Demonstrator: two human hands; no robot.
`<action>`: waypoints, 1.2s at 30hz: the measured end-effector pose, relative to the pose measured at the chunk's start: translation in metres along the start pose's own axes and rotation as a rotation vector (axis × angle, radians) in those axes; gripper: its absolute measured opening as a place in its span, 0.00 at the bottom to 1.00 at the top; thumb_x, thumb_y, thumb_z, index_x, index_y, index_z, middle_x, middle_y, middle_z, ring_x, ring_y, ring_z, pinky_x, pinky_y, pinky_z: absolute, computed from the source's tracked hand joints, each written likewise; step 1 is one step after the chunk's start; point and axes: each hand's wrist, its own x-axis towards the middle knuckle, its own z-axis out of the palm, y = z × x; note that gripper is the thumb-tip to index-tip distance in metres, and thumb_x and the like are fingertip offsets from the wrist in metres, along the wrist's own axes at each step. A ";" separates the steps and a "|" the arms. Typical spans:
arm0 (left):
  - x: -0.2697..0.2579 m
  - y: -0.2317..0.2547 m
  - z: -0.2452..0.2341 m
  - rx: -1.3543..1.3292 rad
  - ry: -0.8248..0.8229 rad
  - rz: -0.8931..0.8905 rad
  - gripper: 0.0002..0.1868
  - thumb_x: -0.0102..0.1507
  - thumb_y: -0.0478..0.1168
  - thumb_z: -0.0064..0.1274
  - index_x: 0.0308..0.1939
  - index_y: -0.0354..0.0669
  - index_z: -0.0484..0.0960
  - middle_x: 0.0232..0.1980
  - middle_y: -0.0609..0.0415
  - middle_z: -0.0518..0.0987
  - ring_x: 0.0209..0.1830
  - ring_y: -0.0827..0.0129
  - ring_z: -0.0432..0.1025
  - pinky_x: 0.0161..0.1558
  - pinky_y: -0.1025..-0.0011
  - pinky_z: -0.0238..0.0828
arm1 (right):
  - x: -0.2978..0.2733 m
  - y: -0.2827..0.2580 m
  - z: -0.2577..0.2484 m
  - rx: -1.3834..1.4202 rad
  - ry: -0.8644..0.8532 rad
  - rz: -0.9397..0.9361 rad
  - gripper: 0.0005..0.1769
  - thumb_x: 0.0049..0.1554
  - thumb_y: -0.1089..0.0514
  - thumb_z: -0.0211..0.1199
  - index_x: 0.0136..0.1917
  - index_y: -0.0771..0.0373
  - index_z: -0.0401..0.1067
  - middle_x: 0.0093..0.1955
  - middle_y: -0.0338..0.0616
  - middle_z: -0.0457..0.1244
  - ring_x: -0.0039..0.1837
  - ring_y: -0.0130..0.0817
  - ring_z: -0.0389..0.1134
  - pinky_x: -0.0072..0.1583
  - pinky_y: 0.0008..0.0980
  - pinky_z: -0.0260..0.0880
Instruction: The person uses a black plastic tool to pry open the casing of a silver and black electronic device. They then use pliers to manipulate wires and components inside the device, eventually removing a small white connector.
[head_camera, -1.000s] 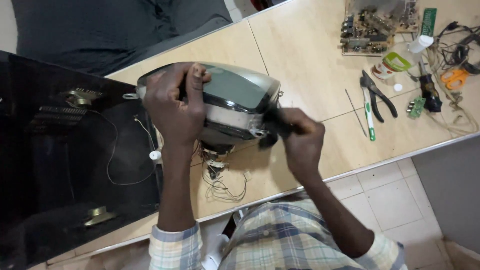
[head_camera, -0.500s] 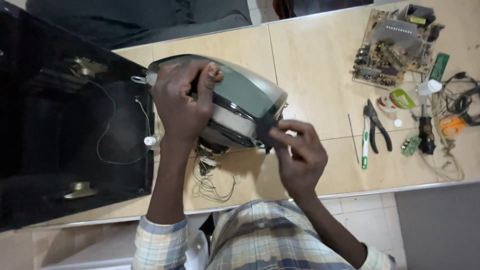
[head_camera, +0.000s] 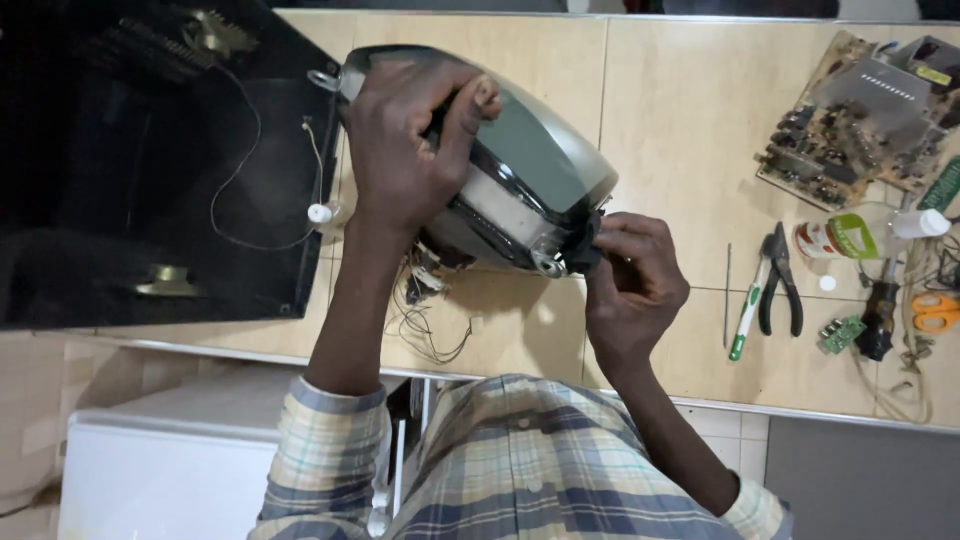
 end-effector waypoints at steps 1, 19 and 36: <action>-0.002 0.000 -0.001 0.008 0.001 -0.007 0.19 0.75 0.45 0.42 0.39 0.39 0.85 0.36 0.53 0.84 0.35 0.61 0.78 0.44 0.62 0.66 | -0.001 -0.001 -0.001 0.005 -0.008 0.003 0.06 0.60 0.73 0.66 0.49 0.66 0.75 0.54 0.52 0.65 0.57 0.40 0.69 0.58 0.32 0.73; -0.002 0.002 0.002 0.028 0.024 0.045 0.19 0.77 0.42 0.43 0.39 0.38 0.84 0.35 0.55 0.84 0.34 0.63 0.77 0.45 0.62 0.66 | 0.011 0.011 -0.018 0.063 -0.182 0.104 0.04 0.63 0.71 0.63 0.50 0.65 0.74 0.54 0.51 0.62 0.59 0.39 0.68 0.53 0.29 0.75; -0.013 -0.012 0.006 0.010 0.030 0.052 0.17 0.77 0.45 0.44 0.47 0.39 0.84 0.39 0.52 0.85 0.39 0.54 0.80 0.49 0.54 0.71 | 0.008 0.008 -0.014 0.057 -0.163 0.107 0.01 0.65 0.66 0.64 0.50 0.65 0.73 0.53 0.48 0.62 0.57 0.36 0.67 0.53 0.27 0.74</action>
